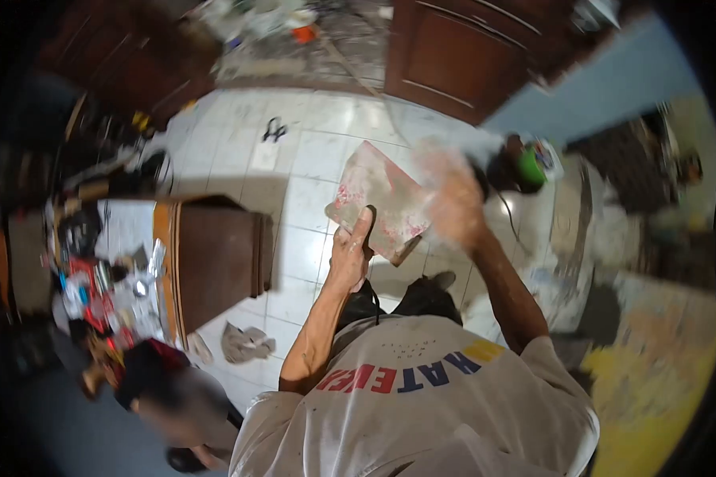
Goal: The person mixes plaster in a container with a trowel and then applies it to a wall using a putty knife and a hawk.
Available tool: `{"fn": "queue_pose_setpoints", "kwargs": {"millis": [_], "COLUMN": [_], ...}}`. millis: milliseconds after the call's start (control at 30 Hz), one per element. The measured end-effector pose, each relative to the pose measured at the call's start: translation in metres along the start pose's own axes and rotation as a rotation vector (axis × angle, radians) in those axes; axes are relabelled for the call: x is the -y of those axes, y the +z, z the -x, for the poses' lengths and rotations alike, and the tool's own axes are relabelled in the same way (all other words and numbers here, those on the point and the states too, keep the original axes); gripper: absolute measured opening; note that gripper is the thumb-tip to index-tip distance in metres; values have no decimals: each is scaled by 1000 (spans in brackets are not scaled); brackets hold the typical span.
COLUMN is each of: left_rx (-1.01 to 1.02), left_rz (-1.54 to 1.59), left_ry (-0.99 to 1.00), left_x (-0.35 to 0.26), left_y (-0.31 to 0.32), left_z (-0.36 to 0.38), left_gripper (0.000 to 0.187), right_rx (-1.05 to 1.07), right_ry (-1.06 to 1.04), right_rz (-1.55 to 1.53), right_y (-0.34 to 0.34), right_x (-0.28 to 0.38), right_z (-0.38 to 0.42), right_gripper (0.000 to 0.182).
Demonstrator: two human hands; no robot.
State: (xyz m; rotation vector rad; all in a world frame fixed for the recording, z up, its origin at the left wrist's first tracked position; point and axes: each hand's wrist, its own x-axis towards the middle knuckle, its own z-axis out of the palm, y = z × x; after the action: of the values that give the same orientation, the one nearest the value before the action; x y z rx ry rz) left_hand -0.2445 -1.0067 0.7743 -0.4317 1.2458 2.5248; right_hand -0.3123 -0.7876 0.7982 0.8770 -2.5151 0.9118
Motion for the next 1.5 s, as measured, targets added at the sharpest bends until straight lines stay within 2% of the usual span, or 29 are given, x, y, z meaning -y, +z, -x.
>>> {"fn": "queue_pose_setpoints", "kwargs": {"millis": [33, 67, 100, 133, 200, 233, 300, 333, 400, 467, 500, 533, 600, 633, 667, 733, 867, 900, 933, 967, 1000, 1033, 1133, 1200, 1267, 1300, 1367, 1433, 1500], "left_rx": [38, 97, 153, 167, 197, 201, 206, 184, 303, 703, 714, 791, 1007, 1144, 1155, 1257, 1178, 1134, 1088, 969, 854, 878, 766, 831, 840, 996, 1172, 1203, 1289], "left_rz": [-234, -314, -393, -453, -467, -356, -414, -466, -608, -810, -918, -963, -969, -1052, -967, -1062, -1145, -1208, -1271, -1221, -1178, -1279, -1461, -1486, -1475, -1466, -1484, -1425, -1488], "left_ry": [-78, -57, -32, -156, -78, -117, -159, -166, -345, -505, -493, -461, -376, -417, -465, -685, -604, -514, -421, -459, -492, -397, -258, -221, -281, -234, -196, -301, -178], "left_x": [22, 34, 47, 59, 88, 98, 136, 155, 210, 242, 257, 274, 307, 310, 323, 336, 357, 366, 373, 371, 365, 362, 366, 376, 401, 415, 444, 473, 506], "left_y": [6, 36, 66, 81, 117, 138, 171, 191, 233, 275, 304, 321, 341, 354, 359, 378, 397, 393, 388, 397, 410, 410, 457, 494, 533, 562, 610, 666, 718], "left_z": [-1, -2, -3, -8, -6, -3, -16, -14, -19, -13, -4, -1, -1, 2, 9, -3, -60, -90, -120, -137, -158, -194, -245, -277, -300, -307, -321, -315, -308], "left_gripper": [53, 49, 47, 50, 55, 57, 54, 54, 55, 57, 56, 56, 56, 59, 54, 71, 74, 74, 75, 76, 77, 76, 76, 76, 76, 75, 74, 73, 73], "right_rx": [38, 241, 134, -89, -28, -307, -163, -139, -66, -95, -79, -108, -431, -560, -568, -522, -503, -466, -515, -460, -526, -493, -431, -372, -630, -775, -1124, -1738, -1862], "right_ry": [-52, -62, 38, 155, 1200, 932, 722, 788, 739, 819, 1036, 1061, 1250, 1384, 1411, 1459, 1482, 1649, 1629, 1794, 1794, 2226, 2878, 2339, 2522, 2610, 2522, 2250, 2277], "right_rz": [-110, -7, 53, 258, -171, 83, 336, 70, -63, 53, -173, -180, 29, -11, -14, -30, -38, -129, -113, -163, -171, -267, -239, -482, -657, -723, -770, -764, -905], "right_y": [-18, -44, -49, -53, -110, -111, -131, -155, -176, -161, -200, -199, -186, -192, -199, -217, -188, -184, -156, -148, -74, -83, -10, 43, -2, -18, -29, -34, -18], "right_x": [3, 21, -3, -43, -92, -111, -95, -57, -29, -25, -22, -28, -41, -46, -52, -71, -130, -137, -146, -140, -138, -113, -39, 18, 4, 0, -36, -59, -92], "right_z": [19, 20, 46, 86, 150, 207, 274, 280, 305, 339, 331, 344, 370, 373, 383, 410, 540, 575, 631, 664, 755, 757, 796, 824, 756, 724, 675, 653, 662], "right_gripper": [54, 55, 53, 43, 39, 36, 56, 67, 81, 78, 71, 71, 64, 57, 57, 40, 36, 40, 43, 42, 39, 43, 52, 57, 49, 46, 40, 29, 21]}}
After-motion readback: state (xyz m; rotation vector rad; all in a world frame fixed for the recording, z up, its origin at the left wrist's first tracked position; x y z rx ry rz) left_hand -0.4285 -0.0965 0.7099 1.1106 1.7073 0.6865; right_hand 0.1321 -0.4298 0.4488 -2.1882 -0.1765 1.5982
